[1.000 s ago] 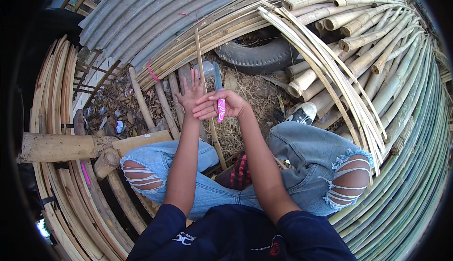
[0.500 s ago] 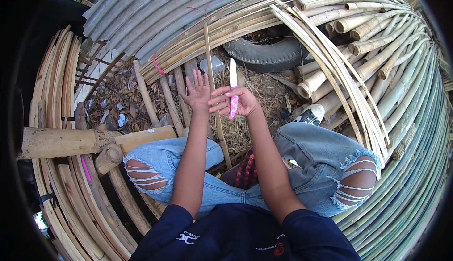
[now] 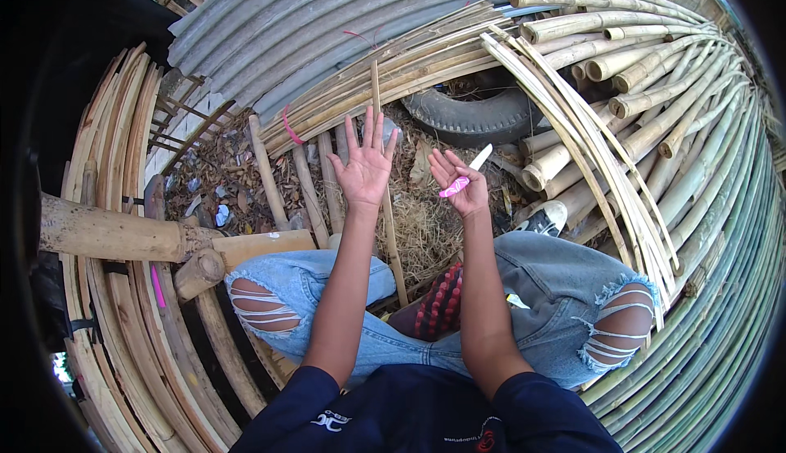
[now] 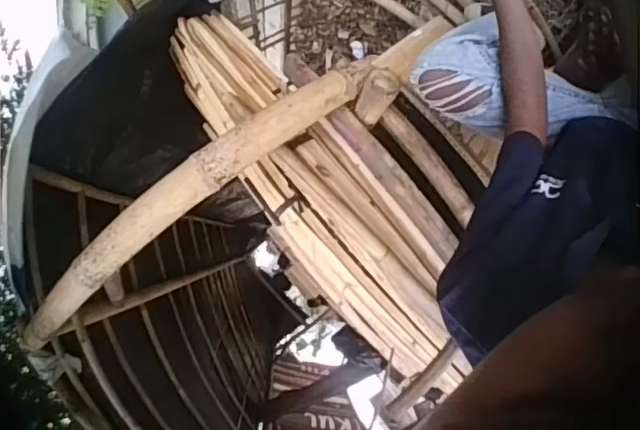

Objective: Using a small knife to whittle and shape a thin strip of bamboo into a tapered point

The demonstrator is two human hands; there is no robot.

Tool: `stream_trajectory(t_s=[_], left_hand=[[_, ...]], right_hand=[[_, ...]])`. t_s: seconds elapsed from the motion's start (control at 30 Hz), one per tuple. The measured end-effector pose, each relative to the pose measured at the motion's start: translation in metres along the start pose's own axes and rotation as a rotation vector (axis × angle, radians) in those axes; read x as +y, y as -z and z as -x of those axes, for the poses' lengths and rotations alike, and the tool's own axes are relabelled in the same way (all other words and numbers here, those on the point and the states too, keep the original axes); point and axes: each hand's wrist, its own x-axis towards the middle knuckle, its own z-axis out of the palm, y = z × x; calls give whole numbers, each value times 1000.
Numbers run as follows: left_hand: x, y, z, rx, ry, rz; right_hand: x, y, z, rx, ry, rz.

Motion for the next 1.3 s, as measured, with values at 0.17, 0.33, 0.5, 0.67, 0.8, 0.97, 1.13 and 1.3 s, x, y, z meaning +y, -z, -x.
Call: stream_trajectory(t_s=[0.17, 0.33, 0.5, 0.67, 0.8, 0.97, 1.13, 1.3], left_hand=[[-9, 16, 0, -109, 121, -51], [-14, 18, 13, 55, 316, -121], [-13, 0, 12, -72, 384, -210], [-11, 20, 5, 99, 150, -326], [-14, 55, 20, 30, 430, -196], [-25, 61, 42, 345, 513, -142], [-41, 37, 35, 352, 566, -1124], [-29, 37, 28, 335, 729, -690]], right_hand=[[39, -56, -13, -423, -791, 241], [65, -60, -45, 219, 1, 524], [15, -55, -36, 267, 327, 213], [36, -52, -13, -371, -449, 103], [79, -43, -24, -25, -455, 321], [46, -42, -31, 348, 135, 378], [24, -51, -20, 226, -101, 961], [61, -49, -22, 22, -384, 1064]])
